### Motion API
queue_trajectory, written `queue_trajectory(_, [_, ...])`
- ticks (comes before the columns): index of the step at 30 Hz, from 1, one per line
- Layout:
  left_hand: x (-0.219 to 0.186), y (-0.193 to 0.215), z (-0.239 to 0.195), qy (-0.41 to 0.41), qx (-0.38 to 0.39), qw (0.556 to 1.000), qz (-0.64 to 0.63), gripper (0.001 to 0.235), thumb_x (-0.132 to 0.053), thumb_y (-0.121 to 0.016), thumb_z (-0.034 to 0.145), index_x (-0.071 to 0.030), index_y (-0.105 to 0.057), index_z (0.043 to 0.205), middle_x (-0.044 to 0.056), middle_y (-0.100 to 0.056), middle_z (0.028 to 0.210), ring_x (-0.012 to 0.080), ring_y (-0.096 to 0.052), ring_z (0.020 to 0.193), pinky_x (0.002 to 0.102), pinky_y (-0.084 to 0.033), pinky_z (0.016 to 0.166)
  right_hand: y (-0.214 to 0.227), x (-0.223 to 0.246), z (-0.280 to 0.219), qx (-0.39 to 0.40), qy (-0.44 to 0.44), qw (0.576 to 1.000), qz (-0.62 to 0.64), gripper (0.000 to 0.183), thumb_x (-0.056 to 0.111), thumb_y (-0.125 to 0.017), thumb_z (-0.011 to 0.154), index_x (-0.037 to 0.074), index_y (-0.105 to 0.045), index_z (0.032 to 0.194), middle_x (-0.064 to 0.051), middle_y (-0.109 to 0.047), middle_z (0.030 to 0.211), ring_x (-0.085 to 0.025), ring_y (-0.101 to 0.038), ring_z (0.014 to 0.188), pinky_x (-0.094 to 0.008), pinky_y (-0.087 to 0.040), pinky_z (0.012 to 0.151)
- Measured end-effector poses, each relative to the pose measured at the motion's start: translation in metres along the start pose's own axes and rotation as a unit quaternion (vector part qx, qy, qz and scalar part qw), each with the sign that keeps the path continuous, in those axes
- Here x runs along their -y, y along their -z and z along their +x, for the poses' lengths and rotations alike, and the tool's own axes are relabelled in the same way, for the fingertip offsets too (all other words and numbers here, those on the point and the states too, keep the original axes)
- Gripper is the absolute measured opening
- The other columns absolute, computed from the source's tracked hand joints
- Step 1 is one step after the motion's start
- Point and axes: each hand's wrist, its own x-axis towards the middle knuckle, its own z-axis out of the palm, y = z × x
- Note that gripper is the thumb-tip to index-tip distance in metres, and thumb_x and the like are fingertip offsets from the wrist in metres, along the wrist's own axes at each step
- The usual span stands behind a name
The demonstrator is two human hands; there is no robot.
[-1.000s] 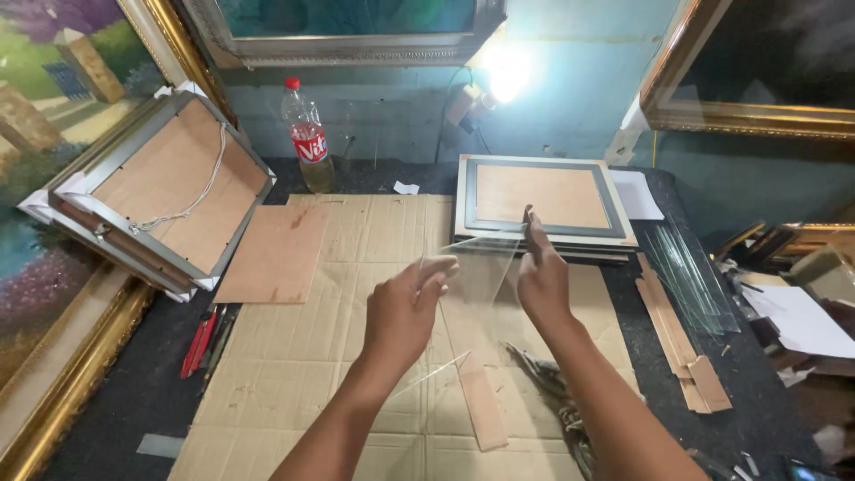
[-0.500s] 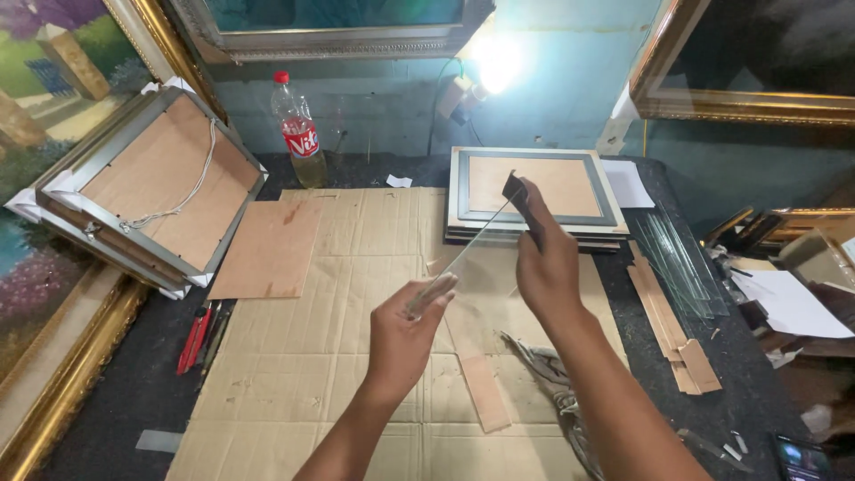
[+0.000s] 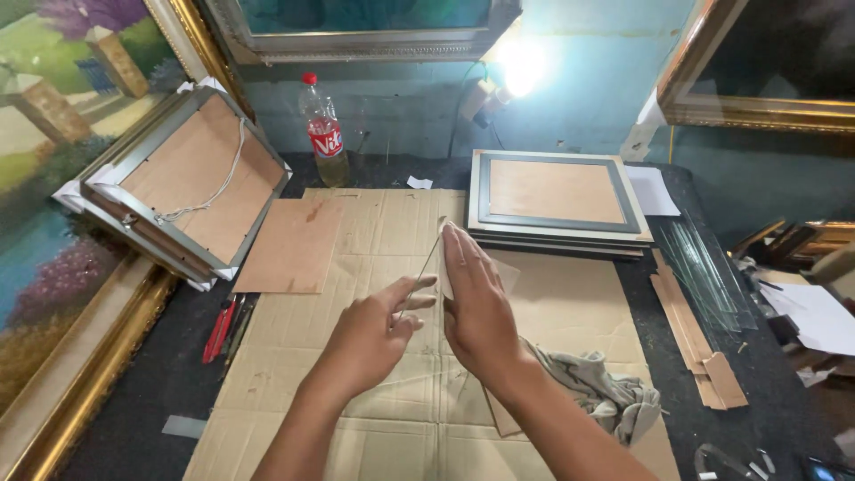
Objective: Smoothing the edges of a glass pane using a sanding block
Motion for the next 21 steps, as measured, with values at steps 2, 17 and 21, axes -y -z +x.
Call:
queue_trajectory(2, [0.012,0.004,-0.001,-0.005,0.002,0.999,-0.049,0.047,0.002,-0.04,0.076,-0.019,-0.055,0.115,0.001,-0.065,0.11,0.0101,-0.061,0.108,0.023,-0.05,0.086,-0.015,-0.022,-0.005,-0.002,-0.034,0.999,-0.012,0.08,-0.012,-0.04,0.063,0.005,-0.015,0.138,-0.018,-0.026,0.141,-0.035,-0.024,0.13,-0.048,-0.022,0.103])
queue_trajectory(17, [0.021,0.007,0.006,0.013,-0.041,0.993,-0.113,0.065,-0.015,-0.062,0.068,-0.01,-0.038,0.128,0.017,-0.059,0.095,0.023,-0.065,0.067,0.029,-0.055,0.052,0.029,-0.014,-0.01,0.059,-0.424,0.893,0.141,0.064,0.007,-0.036,0.072,0.026,-0.038,0.134,-0.007,-0.044,0.133,-0.031,-0.037,0.123,-0.046,-0.03,0.101])
queue_trajectory(21, [0.013,0.001,0.016,-0.042,-0.041,0.983,-0.173,0.09,-0.014,-0.063,0.069,-0.004,-0.006,0.137,0.017,-0.053,0.085,0.0187,-0.057,0.059,0.024,-0.048,0.047,0.066,0.034,0.009,0.131,-0.407,0.888,0.17,0.063,0.013,-0.045,0.066,0.029,-0.05,0.127,-0.003,-0.052,0.127,-0.028,-0.043,0.121,-0.044,-0.036,0.096])
